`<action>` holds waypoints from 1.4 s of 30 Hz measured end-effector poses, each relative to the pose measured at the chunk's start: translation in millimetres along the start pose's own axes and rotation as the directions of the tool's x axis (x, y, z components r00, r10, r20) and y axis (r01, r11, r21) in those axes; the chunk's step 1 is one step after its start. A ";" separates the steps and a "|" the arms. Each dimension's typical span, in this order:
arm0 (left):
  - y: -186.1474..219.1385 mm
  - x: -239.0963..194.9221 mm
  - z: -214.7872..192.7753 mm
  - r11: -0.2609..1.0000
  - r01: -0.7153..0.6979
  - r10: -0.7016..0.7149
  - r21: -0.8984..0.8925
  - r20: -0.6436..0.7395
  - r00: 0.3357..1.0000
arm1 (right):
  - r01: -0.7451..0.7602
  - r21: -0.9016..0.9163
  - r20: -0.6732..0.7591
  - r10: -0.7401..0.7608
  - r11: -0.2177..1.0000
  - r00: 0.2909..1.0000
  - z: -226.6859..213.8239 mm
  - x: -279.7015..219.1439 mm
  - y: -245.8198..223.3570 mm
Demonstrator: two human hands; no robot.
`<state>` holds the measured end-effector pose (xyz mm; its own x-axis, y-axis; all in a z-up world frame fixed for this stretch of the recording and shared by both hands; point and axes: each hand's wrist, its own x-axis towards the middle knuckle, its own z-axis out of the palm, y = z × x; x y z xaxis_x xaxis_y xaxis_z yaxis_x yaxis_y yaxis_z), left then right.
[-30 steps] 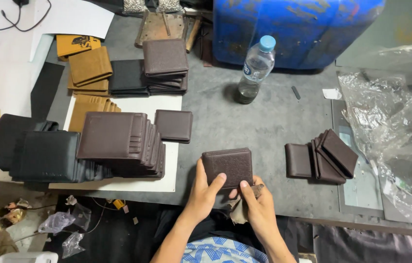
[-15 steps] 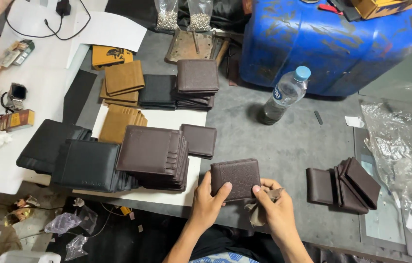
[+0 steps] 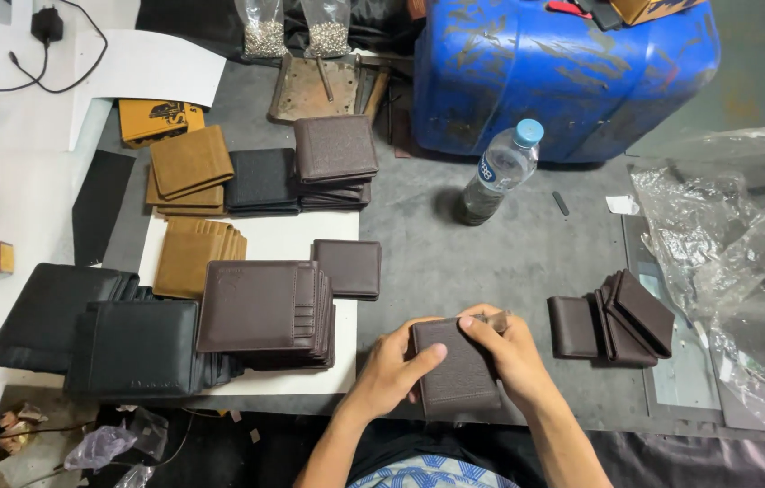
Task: Cleaning and inspecting leather wallets with a cloth and stacking them neatly on a workbench.
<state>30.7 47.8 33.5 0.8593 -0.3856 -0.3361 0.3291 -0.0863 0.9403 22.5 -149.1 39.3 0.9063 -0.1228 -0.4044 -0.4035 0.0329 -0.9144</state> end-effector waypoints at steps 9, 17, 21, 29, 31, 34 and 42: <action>-24.8 24.3 12.0 0.852 -0.193 0.109 -0.487 -0.195 0.975 | 0.038 0.299 -0.076 -0.016 0.953 0.997 -4.1 2.2 37.9; -15.4 20.0 16.0 0.821 -0.223 0.131 -0.526 -0.207 0.969 | 0.060 0.112 -0.069 -0.053 0.992 0.996 23.9 -4.1 8.7; -35.9 14.3 2.3 0.964 -0.203 0.165 -0.173 -0.211 0.964 | 0.041 0.112 -0.173 -0.021 0.993 0.985 29.3 5.3 6.0; -73.7 8.9 -2.0 0.699 -0.441 0.591 0.563 -0.106 0.800 | 0.160 0.278 -0.148 -0.123 0.947 0.981 55.4 60.6 -29.6; -77.9 17.3 2.1 0.637 -0.468 0.678 0.613 -0.155 0.719 | 0.197 0.251 -0.122 -0.171 0.948 0.978 70.2 81.1 -45.5; -106.2 34.5 9.6 0.541 -0.471 0.798 0.696 -0.248 0.550 | 0.208 0.342 -0.072 -0.195 0.916 0.978 98.3 111.3 -73.1; -108.6 72.8 -16.4 0.494 -0.440 0.832 0.750 -0.261 0.489 | 0.281 -0.370 -0.025 -0.312 0.886 0.950 129.4 182.4 -130.5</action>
<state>64.0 44.2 -93.9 0.7965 -0.0204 0.6043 -0.5090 -0.5622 0.6518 256.7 -47.4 82.3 0.9836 -0.1515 -0.0981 -0.1487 -0.3722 -0.9162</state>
